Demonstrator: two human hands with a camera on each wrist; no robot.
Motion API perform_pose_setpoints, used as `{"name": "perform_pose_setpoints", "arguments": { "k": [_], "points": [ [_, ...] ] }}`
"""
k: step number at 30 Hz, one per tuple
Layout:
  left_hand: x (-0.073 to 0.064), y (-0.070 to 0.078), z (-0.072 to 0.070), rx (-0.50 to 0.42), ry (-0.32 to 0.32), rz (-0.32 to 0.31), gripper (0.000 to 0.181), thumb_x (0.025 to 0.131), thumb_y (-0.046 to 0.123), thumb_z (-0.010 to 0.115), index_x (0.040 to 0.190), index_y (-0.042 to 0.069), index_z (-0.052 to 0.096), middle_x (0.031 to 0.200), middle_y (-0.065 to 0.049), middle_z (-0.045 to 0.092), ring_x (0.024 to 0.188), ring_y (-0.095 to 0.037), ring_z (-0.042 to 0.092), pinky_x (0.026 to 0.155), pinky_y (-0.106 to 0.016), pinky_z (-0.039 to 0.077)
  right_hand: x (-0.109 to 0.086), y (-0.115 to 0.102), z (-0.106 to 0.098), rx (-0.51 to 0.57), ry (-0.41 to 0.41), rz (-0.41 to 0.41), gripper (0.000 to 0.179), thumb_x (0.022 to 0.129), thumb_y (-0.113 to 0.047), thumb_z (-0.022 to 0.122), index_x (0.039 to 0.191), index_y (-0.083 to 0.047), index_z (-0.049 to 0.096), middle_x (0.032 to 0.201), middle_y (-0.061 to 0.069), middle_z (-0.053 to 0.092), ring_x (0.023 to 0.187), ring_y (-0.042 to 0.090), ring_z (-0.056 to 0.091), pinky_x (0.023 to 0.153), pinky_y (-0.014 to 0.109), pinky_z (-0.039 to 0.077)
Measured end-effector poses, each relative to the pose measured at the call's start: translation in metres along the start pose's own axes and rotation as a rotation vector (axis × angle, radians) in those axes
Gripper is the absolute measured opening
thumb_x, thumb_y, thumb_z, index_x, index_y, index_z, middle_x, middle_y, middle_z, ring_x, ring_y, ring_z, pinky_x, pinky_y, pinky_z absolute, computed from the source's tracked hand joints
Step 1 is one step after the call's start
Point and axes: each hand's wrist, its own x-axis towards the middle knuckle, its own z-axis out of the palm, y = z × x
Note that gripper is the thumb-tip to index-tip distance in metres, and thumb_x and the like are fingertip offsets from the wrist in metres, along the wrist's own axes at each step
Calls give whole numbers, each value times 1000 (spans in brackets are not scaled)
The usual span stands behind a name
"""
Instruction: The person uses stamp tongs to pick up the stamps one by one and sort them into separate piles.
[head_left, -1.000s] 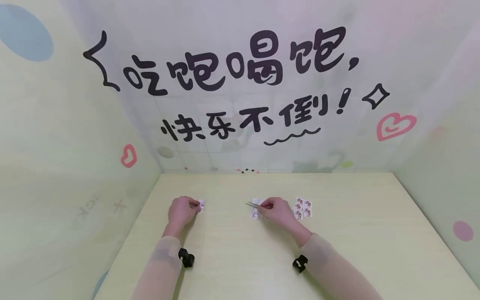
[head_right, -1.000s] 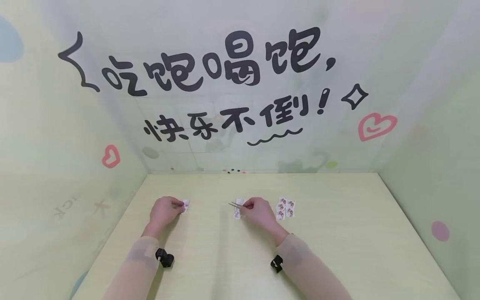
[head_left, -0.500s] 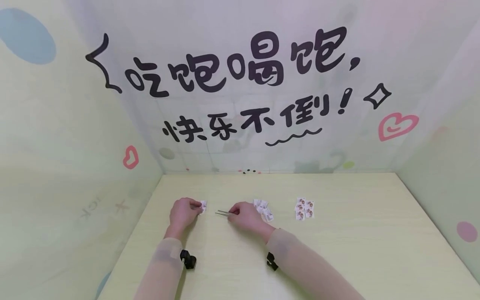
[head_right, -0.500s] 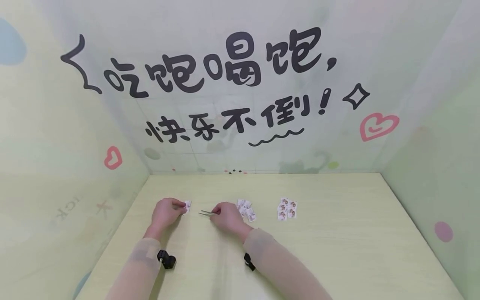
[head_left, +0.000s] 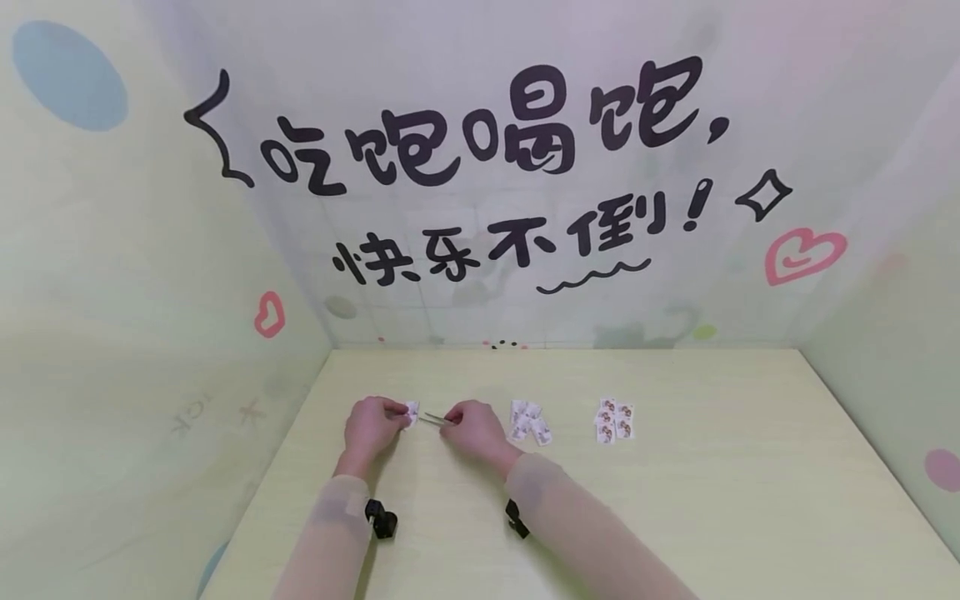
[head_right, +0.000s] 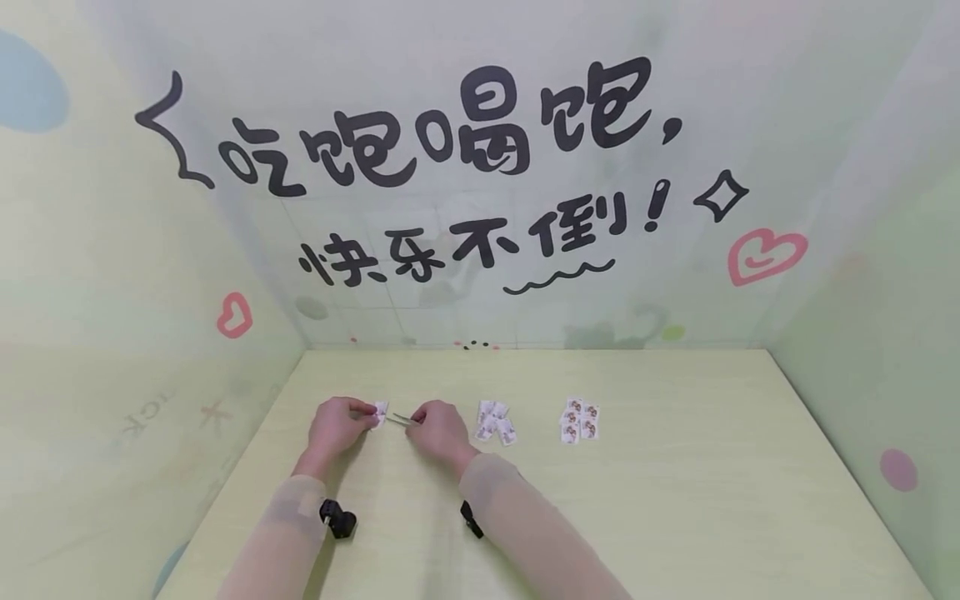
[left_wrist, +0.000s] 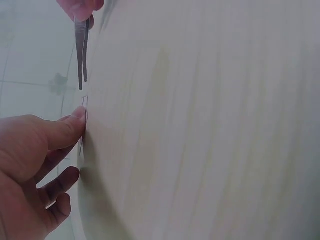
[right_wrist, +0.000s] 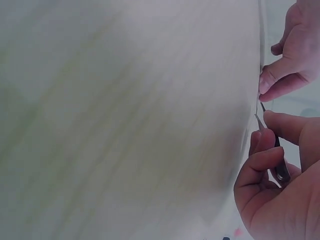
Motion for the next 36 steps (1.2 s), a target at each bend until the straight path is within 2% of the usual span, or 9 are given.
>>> {"name": "perform_pose_setpoints", "arguments": {
  "k": [6, 13, 22, 28, 36],
  "points": [
    [0, 1, 3, -8, 0, -2, 20, 92, 17, 85, 111, 12, 82, 122, -15, 76, 121, -43, 65, 108, -64, 42, -1, 0, -2, 60, -3, 22, 15, 95, -18, 80, 106, -7, 77, 90, -1, 71, 83, 16, 63, 83, 37, 56],
    [-6, 3, 4, 0, 5, 1, 19, 93, 17, 85, 111, 11, 83, 122, -15, 76, 123, -43, 64, 107, -62, 44, -2, 1, -1, 44, -10, 16, 15, 95, -19, 80, 104, -7, 78, 91, -1, 72, 83, 16, 64, 85, 39, 56],
    [-2, 1, 3, -5, 5, -7, 20, 92, 18, 85, 111, 12, 83, 121, -14, 77, 120, -42, 65, 106, -62, 44, 1, 0, 2, 37, -25, 13, 15, 95, -21, 80, 104, -10, 79, 88, -4, 71, 79, 14, 63, 80, 35, 55],
    [-1, -1, 2, -13, 2, -4, 19, 92, 19, 85, 109, 12, 83, 121, -14, 76, 121, -43, 64, 107, -64, 42, 3, -3, 6, 27, -21, 9, 14, 95, -23, 80, 102, -11, 79, 88, -5, 72, 79, 12, 63, 81, 34, 55],
    [-1, -2, 2, -1, 19, 12, 18, 93, 17, 85, 110, 12, 83, 122, -15, 76, 121, -42, 65, 105, -62, 45, 5, -7, 7, 52, -15, 4, 11, 97, -21, 79, 100, -10, 78, 88, -4, 72, 79, 14, 63, 81, 36, 54]
  ]
}}
